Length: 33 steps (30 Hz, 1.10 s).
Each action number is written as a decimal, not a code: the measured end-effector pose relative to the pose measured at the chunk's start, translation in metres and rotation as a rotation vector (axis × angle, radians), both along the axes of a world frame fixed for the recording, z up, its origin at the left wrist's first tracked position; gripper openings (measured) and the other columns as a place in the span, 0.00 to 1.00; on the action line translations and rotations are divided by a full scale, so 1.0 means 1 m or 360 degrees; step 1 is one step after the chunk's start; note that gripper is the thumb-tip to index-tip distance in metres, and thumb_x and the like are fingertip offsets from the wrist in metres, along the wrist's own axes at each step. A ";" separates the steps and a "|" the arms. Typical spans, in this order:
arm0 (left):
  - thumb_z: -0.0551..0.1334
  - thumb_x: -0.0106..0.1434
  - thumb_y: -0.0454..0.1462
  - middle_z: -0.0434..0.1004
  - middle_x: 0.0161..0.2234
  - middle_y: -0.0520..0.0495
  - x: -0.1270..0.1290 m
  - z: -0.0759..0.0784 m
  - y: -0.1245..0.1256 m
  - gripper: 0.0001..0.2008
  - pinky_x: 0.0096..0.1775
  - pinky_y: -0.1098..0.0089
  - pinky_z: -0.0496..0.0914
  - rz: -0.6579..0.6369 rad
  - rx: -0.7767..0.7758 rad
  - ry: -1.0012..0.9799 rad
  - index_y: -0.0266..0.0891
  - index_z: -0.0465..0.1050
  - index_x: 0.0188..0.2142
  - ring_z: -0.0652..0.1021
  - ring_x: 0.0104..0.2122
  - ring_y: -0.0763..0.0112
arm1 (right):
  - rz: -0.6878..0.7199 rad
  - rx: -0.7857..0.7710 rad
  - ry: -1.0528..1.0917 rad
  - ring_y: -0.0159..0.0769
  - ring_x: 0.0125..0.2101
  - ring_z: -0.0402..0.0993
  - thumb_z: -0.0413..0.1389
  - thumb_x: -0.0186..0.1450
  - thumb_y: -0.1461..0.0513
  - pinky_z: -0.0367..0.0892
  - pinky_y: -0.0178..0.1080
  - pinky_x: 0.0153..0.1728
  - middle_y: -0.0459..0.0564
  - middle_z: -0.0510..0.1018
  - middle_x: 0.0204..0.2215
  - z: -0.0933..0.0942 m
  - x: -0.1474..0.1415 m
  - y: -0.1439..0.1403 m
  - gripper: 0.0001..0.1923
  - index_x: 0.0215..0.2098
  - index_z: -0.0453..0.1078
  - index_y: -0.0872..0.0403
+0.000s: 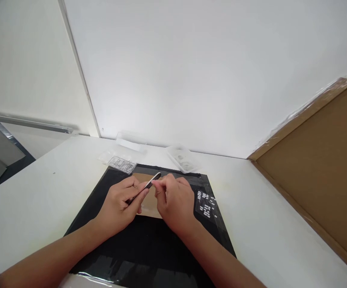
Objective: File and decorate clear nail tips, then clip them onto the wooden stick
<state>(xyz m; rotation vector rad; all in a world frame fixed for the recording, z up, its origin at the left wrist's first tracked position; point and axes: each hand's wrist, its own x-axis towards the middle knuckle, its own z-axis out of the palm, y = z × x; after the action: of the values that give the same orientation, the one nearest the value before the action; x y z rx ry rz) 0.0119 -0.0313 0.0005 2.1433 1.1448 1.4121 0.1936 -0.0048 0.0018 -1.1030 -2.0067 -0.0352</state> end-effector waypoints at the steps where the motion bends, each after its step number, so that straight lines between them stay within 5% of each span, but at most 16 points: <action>1: 0.58 0.74 0.36 0.68 0.29 0.48 0.000 0.000 0.000 0.13 0.28 0.75 0.70 0.0006 -0.0013 -0.0006 0.37 0.81 0.36 0.73 0.28 0.74 | -0.0006 0.0003 0.0009 0.32 0.23 0.73 0.52 0.76 0.57 0.60 0.41 0.38 0.40 0.78 0.23 0.000 0.000 0.000 0.15 0.31 0.63 0.50; 9: 0.59 0.74 0.36 0.69 0.31 0.48 0.000 -0.002 0.001 0.12 0.29 0.75 0.71 -0.0006 -0.0024 -0.0001 0.38 0.82 0.45 0.74 0.29 0.73 | -0.0021 -0.0045 0.0051 0.32 0.23 0.73 0.52 0.77 0.55 0.60 0.41 0.38 0.41 0.77 0.23 0.001 0.002 0.001 0.16 0.30 0.64 0.50; 33: 0.57 0.75 0.34 0.67 0.31 0.49 0.000 -0.007 0.003 0.12 0.31 0.73 0.68 0.0058 0.0161 0.0193 0.37 0.80 0.44 0.70 0.28 0.74 | -0.0082 -0.0131 0.0124 0.34 0.22 0.71 0.51 0.77 0.54 0.60 0.41 0.38 0.41 0.77 0.21 0.001 -0.002 0.002 0.17 0.30 0.62 0.49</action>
<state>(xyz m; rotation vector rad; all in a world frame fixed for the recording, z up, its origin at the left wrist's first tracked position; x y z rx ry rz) 0.0119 -0.0281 -0.0061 2.3175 1.1844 1.4006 0.1914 -0.0029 0.0033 -1.1898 -1.9248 0.0631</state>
